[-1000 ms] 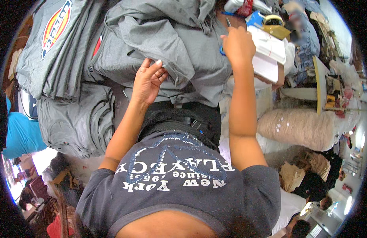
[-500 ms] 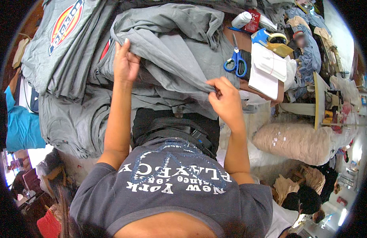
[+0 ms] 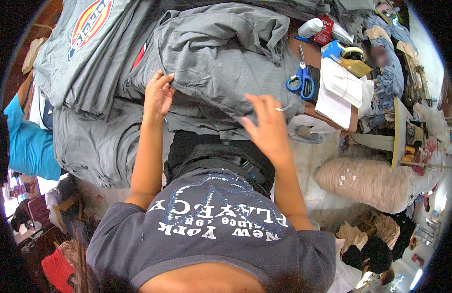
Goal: The person picks up and unfolds shirts from a stack, using shears to trim loose threads, and then refolds them onto the stack.
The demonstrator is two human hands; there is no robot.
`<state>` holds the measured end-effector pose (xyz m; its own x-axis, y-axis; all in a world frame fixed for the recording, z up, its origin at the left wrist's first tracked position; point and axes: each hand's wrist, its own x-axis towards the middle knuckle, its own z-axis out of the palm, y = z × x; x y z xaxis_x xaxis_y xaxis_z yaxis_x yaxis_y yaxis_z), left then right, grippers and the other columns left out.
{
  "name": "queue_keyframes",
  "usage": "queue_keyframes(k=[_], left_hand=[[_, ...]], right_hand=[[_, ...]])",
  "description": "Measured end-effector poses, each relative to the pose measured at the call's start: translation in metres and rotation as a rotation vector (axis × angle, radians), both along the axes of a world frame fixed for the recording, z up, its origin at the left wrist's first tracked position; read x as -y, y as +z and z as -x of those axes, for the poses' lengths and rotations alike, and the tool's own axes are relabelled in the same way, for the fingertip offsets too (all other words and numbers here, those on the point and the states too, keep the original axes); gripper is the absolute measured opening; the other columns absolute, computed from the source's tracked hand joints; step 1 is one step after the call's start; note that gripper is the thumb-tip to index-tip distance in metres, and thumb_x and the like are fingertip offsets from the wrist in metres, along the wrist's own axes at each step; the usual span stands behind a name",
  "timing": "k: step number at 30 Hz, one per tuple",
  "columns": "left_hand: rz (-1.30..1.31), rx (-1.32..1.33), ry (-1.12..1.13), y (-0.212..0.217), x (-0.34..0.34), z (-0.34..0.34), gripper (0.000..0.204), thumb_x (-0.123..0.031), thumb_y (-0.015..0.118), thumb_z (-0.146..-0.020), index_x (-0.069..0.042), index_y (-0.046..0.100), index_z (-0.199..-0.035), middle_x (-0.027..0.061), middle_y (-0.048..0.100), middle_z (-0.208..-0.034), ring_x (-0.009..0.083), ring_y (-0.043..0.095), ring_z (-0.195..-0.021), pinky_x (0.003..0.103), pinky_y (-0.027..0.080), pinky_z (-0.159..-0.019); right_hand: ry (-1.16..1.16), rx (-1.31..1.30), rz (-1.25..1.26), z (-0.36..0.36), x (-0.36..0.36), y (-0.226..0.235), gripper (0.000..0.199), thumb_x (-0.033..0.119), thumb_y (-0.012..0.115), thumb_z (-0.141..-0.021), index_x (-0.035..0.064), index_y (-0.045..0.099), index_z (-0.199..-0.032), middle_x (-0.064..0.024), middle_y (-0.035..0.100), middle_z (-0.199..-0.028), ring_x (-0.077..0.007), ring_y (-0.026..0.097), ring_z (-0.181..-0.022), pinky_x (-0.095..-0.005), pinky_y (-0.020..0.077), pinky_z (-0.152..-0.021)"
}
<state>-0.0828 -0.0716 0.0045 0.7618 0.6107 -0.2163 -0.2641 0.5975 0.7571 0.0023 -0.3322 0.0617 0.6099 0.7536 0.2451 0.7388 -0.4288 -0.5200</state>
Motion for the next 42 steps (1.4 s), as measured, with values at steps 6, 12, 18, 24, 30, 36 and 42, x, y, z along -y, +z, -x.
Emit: queue_keyframes(k=[6, 12, 18, 24, 30, 36, 42], left_hand=[[0.211, 0.115, -0.117, 0.003, 0.015, -0.008, 0.013, -0.010, 0.047, -0.085, -0.002, 0.051, -0.094, 0.0100, 0.059, -0.092, 0.0210, 0.060, -0.082, 0.035, 0.051, -0.069], [0.098, 0.080, -0.015, 0.007, -0.002, -0.019, 0.019, -0.016, 0.049, -0.087, 0.000, 0.053, -0.097, 0.0123, 0.061, -0.096, 0.0204, 0.061, -0.082, 0.032, 0.051, -0.073], [0.093, 0.038, 0.082, 0.013, -0.016, -0.022, 0.013, -0.013, 0.055, -0.083, -0.002, 0.051, -0.089, 0.0085, 0.059, -0.085, 0.0198, 0.060, -0.074, 0.032, 0.051, -0.071], [-0.001, -0.025, 0.055, 0.014, -0.006, -0.020, 0.012, -0.012, 0.057, -0.082, -0.004, 0.054, -0.090, 0.0065, 0.060, -0.086, 0.0160, 0.060, -0.075, 0.030, 0.051, -0.070], [0.083, 0.112, 0.064, 0.022, 0.000, -0.007, 0.009, -0.011, 0.058, -0.082, -0.005, 0.055, -0.088, 0.0037, 0.061, -0.085, 0.0137, 0.061, -0.076, 0.028, 0.052, -0.069], [-0.050, 0.071, 0.067, 0.025, 0.014, -0.006, 0.024, -0.006, 0.060, -0.079, -0.006, 0.050, -0.101, 0.0021, 0.061, -0.083, 0.0114, 0.058, -0.076, 0.031, 0.049, -0.073], [-0.215, 0.022, 0.031, 0.023, 0.027, -0.009, 0.041, 0.000, 0.059, -0.078, -0.006, 0.039, -0.113, 0.0080, 0.056, -0.098, 0.0155, 0.057, -0.084, 0.035, 0.050, -0.073]], right_hand=[[0.077, 0.174, -0.082, 0.002, -0.077, -0.029, 0.043, 0.013, 0.064, -0.069, 0.0094, 0.051, -0.109, -0.0094, 0.050, -0.094, -0.0262, 0.050, -0.088, -0.0368, 0.0428, -0.072], [0.047, 0.089, -0.228, -0.010, -0.061, -0.026, 0.016, 0.004, 0.057, -0.072, 0.0064, 0.059, -0.087, -0.0082, 0.054, -0.076, -0.0230, 0.056, -0.071, -0.0340, 0.0437, -0.061], [-0.165, -0.226, -0.252, -0.012, -0.001, -0.010, 0.011, -0.003, 0.055, -0.072, 0.0002, 0.058, -0.082, -0.0085, 0.057, -0.077, -0.0162, 0.056, -0.063, -0.0251, 0.0446, -0.059], [-0.243, -0.276, -0.219, -0.019, 0.019, -0.027, 0.011, -0.004, 0.056, -0.072, 0.0003, 0.059, -0.082, -0.0060, 0.056, -0.074, -0.0109, 0.052, -0.060, -0.0220, 0.0417, -0.056], [-0.283, -0.458, -0.194, -0.035, 0.031, -0.039, 0.009, 0.001, 0.057, -0.075, 0.0004, 0.060, -0.084, -0.0023, 0.056, -0.071, -0.0066, 0.048, -0.059, -0.0211, 0.0399, -0.055], [-0.389, 0.037, -0.157, -0.068, 0.024, -0.006, 0.016, 0.017, 0.056, -0.082, 0.0012, 0.059, -0.086, -0.0109, 0.058, -0.074, -0.0206, 0.054, -0.062, -0.0311, 0.0432, -0.058], [-0.470, 0.404, 0.241, -0.119, 0.011, -0.023, 0.023, 0.018, 0.061, -0.077, 0.0055, 0.056, -0.095, -0.0146, 0.055, -0.090, -0.0334, 0.055, -0.079, -0.0414, 0.0446, -0.070]])
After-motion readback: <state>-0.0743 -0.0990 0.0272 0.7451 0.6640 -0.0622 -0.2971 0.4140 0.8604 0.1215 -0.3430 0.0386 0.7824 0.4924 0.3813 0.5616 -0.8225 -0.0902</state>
